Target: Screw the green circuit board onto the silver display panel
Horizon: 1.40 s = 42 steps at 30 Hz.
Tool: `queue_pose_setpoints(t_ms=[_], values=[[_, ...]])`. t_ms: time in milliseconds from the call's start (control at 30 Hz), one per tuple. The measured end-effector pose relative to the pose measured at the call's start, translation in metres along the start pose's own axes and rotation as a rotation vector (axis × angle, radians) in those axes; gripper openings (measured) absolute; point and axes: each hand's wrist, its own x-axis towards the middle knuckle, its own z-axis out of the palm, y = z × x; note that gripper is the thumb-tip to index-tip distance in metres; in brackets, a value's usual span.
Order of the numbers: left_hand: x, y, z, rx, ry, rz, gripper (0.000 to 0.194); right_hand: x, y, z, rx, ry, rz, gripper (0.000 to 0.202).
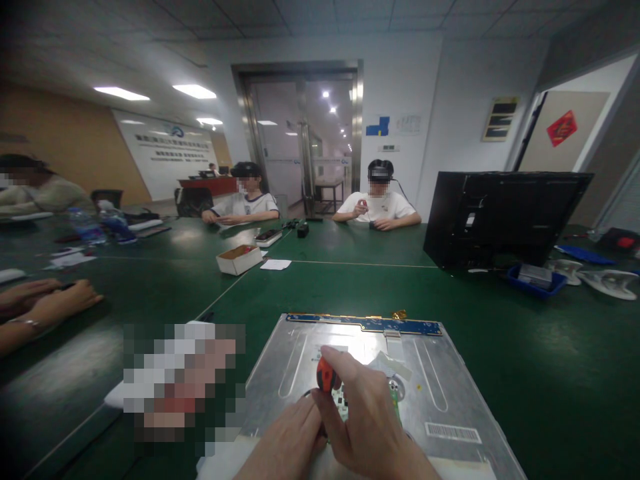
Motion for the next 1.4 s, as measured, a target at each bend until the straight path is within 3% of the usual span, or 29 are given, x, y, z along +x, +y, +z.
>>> queue_pose_setpoints(t_ms=[367,1400], values=[[0.0013,0.0042,-0.0041,0.015,-0.021,-0.016,0.036,-0.0008,0.0006,0.0020,-0.035,0.029,0.009,0.034],[0.0006,-0.0015,0.0042,-0.003,0.025,0.005,0.027,-0.0007,-0.0011,-0.0009,-0.038,0.054,-0.032,0.046]])
